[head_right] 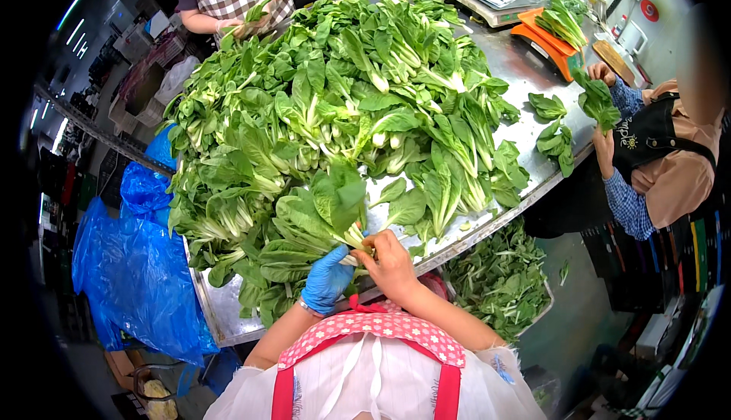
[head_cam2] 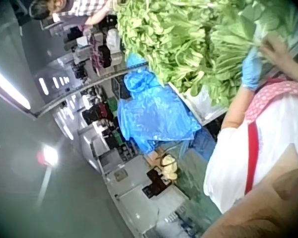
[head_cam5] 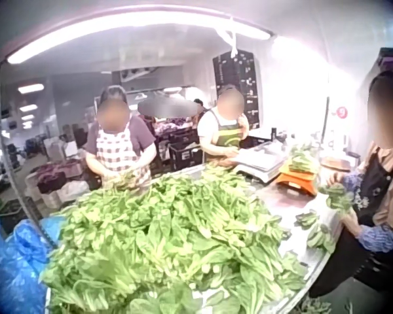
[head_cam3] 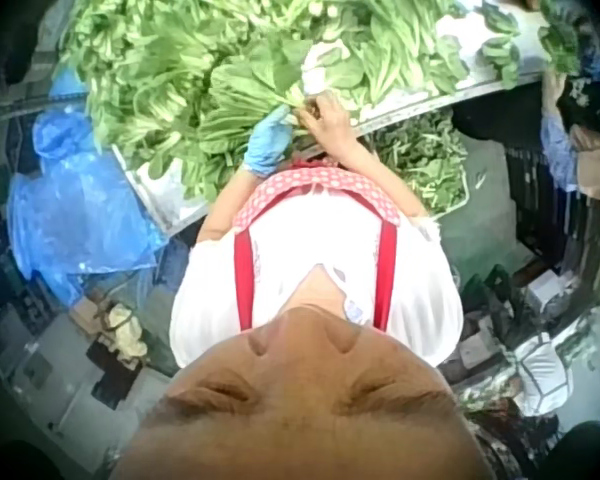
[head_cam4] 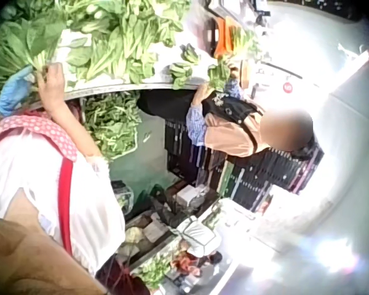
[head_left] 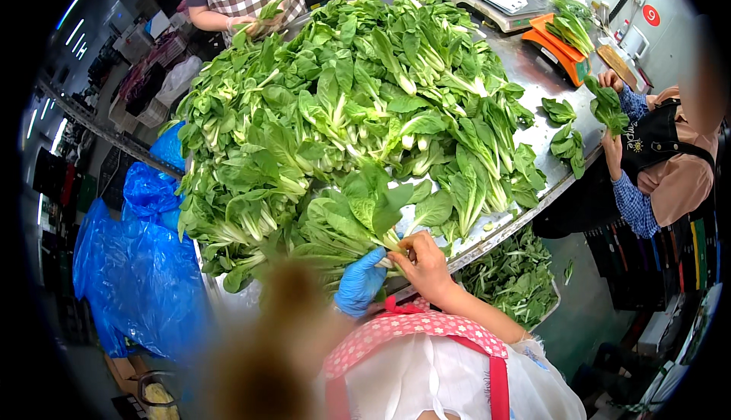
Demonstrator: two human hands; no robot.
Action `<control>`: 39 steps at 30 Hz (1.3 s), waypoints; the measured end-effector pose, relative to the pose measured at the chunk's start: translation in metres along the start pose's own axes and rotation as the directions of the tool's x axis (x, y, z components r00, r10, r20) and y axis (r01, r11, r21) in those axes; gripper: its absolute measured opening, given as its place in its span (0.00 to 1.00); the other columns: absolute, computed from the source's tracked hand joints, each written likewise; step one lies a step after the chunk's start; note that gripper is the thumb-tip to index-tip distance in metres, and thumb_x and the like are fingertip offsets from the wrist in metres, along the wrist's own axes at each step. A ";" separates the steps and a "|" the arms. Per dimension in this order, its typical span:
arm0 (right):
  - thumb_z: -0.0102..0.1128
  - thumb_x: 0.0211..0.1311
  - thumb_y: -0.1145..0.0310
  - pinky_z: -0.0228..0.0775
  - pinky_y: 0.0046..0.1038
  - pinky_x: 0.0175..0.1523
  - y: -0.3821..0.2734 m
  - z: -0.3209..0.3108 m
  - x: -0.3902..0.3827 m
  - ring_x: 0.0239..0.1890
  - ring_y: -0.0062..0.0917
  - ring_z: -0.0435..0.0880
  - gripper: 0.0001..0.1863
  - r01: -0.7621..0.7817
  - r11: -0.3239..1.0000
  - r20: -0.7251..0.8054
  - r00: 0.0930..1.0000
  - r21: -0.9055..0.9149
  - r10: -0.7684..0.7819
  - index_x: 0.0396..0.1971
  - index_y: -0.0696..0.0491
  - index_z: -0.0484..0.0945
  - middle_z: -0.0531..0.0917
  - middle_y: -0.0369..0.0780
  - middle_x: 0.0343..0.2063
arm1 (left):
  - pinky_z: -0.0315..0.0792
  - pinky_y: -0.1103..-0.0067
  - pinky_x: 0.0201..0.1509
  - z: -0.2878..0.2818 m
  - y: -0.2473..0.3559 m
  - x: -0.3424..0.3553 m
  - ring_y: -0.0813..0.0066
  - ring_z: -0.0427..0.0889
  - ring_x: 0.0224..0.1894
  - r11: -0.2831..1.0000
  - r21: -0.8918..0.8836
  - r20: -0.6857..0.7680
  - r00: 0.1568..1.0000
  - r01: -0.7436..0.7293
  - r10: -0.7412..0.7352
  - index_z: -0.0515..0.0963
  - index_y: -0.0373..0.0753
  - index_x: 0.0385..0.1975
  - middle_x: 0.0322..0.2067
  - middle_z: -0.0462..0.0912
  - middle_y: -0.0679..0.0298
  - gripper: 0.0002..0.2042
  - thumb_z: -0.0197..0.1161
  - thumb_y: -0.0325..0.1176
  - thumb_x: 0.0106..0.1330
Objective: The person picks through a pile of green leafy vegetables on a metal table, sorts them by hand, and places them into a plastic-lined crate on the floor.
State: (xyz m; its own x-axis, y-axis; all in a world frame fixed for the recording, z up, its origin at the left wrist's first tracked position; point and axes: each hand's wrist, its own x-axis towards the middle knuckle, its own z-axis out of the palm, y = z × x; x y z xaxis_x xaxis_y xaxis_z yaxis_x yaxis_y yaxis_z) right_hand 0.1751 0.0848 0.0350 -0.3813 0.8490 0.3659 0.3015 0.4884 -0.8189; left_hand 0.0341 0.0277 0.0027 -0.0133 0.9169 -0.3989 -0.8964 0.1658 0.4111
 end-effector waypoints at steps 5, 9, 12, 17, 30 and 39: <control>0.66 0.47 0.72 0.68 0.29 0.27 -0.014 -0.013 0.003 0.24 0.31 0.74 0.11 0.144 0.963 0.103 0.987 -0.229 -0.123 0.29 0.55 0.74 0.72 0.40 0.25 | 0.66 0.75 0.55 0.021 -0.002 0.000 0.69 0.73 0.50 0.999 0.026 -0.025 0.999 -0.033 0.033 0.64 0.31 0.55 0.49 0.74 0.58 0.20 0.53 0.27 0.63; 0.65 0.48 0.71 0.67 0.30 0.28 -0.018 -0.021 0.008 0.24 0.33 0.74 0.10 0.214 0.962 0.149 0.971 -0.169 -0.189 0.29 0.55 0.74 0.72 0.40 0.25 | 0.66 0.75 0.55 0.015 -0.004 0.005 0.68 0.72 0.50 0.999 0.007 -0.026 0.999 0.034 -0.034 0.64 0.32 0.56 0.49 0.73 0.57 0.22 0.54 0.30 0.61; 0.65 0.49 0.70 0.67 0.28 0.28 -0.011 -0.022 0.004 0.24 0.31 0.75 0.10 0.072 0.997 0.132 0.989 -0.002 -0.071 0.29 0.55 0.74 0.73 0.41 0.26 | 0.68 0.74 0.53 0.005 -0.001 0.008 0.68 0.72 0.51 1.000 0.008 -0.042 0.999 0.019 -0.019 0.60 0.35 0.59 0.52 0.72 0.57 0.23 0.52 0.26 0.62; 0.65 0.50 0.68 0.68 0.27 0.30 -0.002 -0.026 0.006 0.26 0.29 0.77 0.10 -0.129 0.991 0.214 0.970 0.038 0.118 0.28 0.56 0.74 0.75 0.41 0.27 | 0.66 0.72 0.56 0.012 -0.005 0.010 0.66 0.72 0.52 1.000 0.025 0.024 1.000 -0.003 0.003 0.62 0.34 0.57 0.52 0.71 0.55 0.22 0.52 0.24 0.61; 0.63 0.49 0.64 0.63 0.34 0.44 0.058 -0.071 0.013 0.37 0.37 0.75 0.23 -0.184 0.702 -0.167 0.981 -0.688 0.094 0.45 0.57 0.70 0.77 0.45 0.35 | 0.72 0.72 0.49 0.009 -0.001 0.011 0.66 0.77 0.44 0.995 0.084 -0.080 0.996 0.044 -0.037 0.68 0.34 0.51 0.43 0.76 0.55 0.18 0.56 0.22 0.59; 0.66 0.52 0.66 0.57 0.22 0.29 0.002 -0.024 0.021 0.24 0.20 0.66 0.14 -0.301 0.915 -0.023 0.948 0.266 0.319 0.20 0.60 0.73 0.69 0.37 0.20 | 0.70 0.81 0.46 0.042 -0.003 -0.010 0.76 0.75 0.42 0.823 0.567 -0.140 0.981 -0.031 0.133 0.70 0.36 0.50 0.43 0.76 0.63 0.19 0.59 0.21 0.57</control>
State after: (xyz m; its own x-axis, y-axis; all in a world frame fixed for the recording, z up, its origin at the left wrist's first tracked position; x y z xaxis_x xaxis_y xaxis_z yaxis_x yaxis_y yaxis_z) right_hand 0.1886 0.1085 0.0517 -0.2455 0.9647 0.0958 0.1581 0.1374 -0.9778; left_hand 0.0553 0.0332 0.0404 -0.1940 0.8710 -0.4513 -0.4867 0.3139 0.8152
